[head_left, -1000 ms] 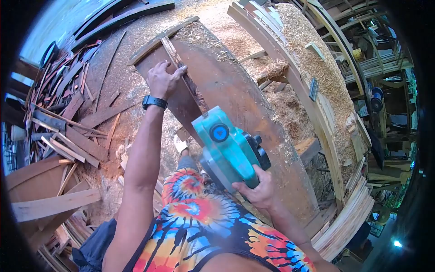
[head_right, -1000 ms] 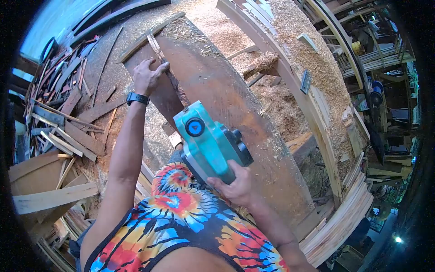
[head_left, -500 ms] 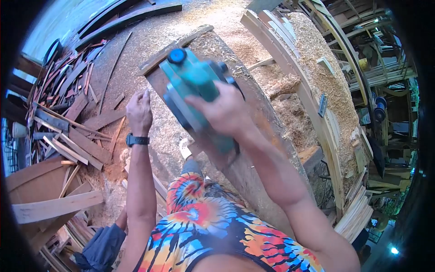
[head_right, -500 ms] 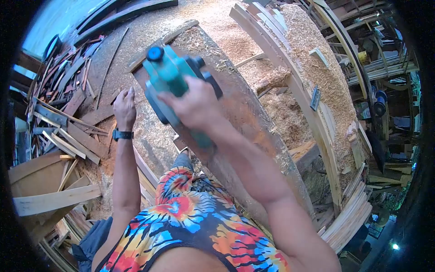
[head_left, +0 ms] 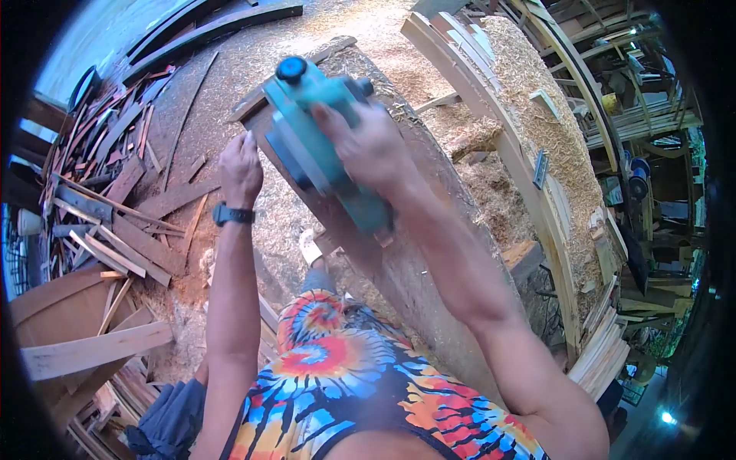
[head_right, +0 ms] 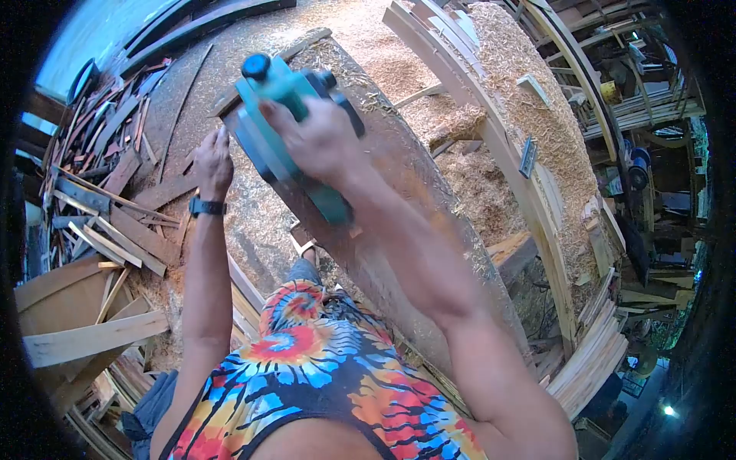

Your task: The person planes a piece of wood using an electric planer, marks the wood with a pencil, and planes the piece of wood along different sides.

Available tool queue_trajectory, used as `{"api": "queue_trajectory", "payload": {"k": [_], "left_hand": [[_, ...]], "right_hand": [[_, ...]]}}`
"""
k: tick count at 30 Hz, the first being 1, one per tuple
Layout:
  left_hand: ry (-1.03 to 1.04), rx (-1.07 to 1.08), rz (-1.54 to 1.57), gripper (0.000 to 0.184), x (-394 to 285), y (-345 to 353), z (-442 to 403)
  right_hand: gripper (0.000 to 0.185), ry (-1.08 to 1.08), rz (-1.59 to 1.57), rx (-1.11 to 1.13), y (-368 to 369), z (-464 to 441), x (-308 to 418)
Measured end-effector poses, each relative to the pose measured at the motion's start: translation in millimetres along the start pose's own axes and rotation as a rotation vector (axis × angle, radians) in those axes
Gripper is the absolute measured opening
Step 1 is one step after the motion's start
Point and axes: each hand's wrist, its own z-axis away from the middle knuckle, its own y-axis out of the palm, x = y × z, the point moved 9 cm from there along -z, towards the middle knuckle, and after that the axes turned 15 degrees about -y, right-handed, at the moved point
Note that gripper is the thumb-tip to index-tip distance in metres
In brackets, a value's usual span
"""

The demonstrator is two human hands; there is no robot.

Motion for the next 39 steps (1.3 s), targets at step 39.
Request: {"api": "queue_trajectory", "payload": {"k": [39], "left_hand": [[-0.12, -0.038, 0.331, 0.033, 57.8, -13.1, 12.3]], "right_hand": [[0.056, 0.033, 0.041, 0.107, -13.2, 26.4, 11.0]]}}
